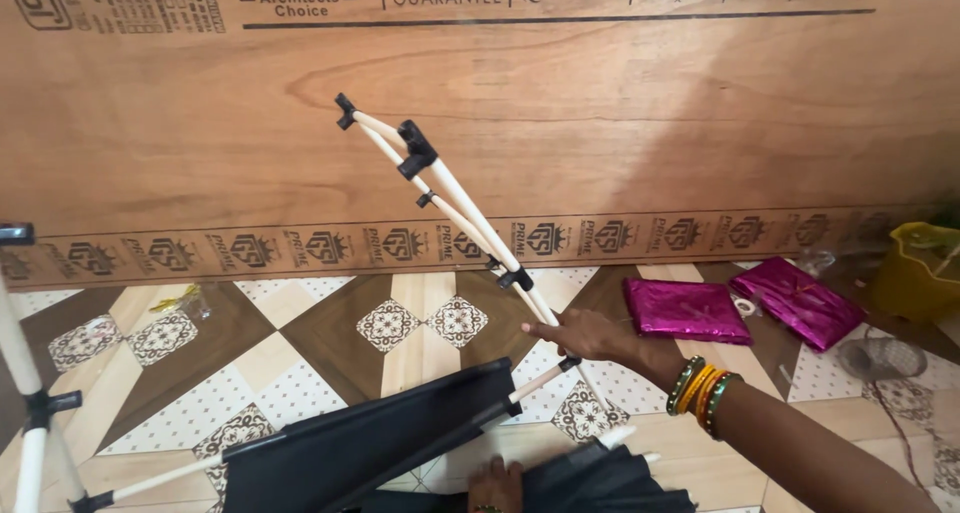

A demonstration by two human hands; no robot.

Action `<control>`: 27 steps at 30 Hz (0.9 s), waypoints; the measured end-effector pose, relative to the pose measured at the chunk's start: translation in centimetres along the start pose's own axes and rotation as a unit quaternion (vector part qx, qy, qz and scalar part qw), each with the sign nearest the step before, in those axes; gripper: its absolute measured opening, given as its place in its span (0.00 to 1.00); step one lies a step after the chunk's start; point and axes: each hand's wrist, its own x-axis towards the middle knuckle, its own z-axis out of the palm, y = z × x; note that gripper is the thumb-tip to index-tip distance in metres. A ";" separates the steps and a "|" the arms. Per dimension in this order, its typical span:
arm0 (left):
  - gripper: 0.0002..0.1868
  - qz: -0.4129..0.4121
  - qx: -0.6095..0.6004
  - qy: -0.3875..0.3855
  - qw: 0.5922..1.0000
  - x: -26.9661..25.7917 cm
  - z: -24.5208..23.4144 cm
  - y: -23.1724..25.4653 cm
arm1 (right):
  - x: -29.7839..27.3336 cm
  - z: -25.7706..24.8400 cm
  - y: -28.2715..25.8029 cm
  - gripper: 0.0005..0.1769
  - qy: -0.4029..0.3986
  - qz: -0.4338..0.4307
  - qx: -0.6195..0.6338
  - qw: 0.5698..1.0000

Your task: The person disassembles a three-tier fabric shoe rack by hand, removing black plastic connectors and white poles from the black fabric shelves. The rack is taken apart piece by piece and laid on the floor.

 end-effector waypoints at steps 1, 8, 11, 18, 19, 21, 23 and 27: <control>0.39 0.009 -0.009 0.023 1.000 -0.1 -0.1 -0.2 | -0.4 0.1 0.2 0.52 0.006 0.001 0.004 1.000; 0.23 0.144 -0.115 0.362 0.914 -1.9 -5.2 2.0 | -1.1 2.9 2.4 0.42 0.037 -0.012 0.118 0.992; 0.26 0.114 -0.050 0.476 0.870 -0.4 -8.8 2.3 | -0.2 4.5 2.0 0.39 0.060 -0.033 0.208 0.976; 0.23 0.055 -0.042 0.371 0.926 3.3 -13.8 2.9 | 0.7 5.9 -0.9 0.26 0.139 -0.005 0.325 0.935; 0.22 0.052 -0.070 0.335 0.938 3.8 -14.4 2.6 | 0.8 6.0 -1.2 0.24 0.146 0.004 0.327 0.933; 0.23 0.043 -0.126 0.260 0.956 4.2 -15.4 1.5 | 1.0 6.7 -1.1 0.22 0.154 -0.027 0.372 0.915; 0.22 0.089 -0.152 0.252 0.952 4.0 -16.1 0.6 | 1.2 7.5 -0.6 0.21 0.161 -0.084 0.394 0.901; 0.24 0.156 -0.205 0.118 0.959 3.6 -17.8 -1.1 | 1.3 8.6 1.9 0.20 0.139 -0.184 0.329 0.916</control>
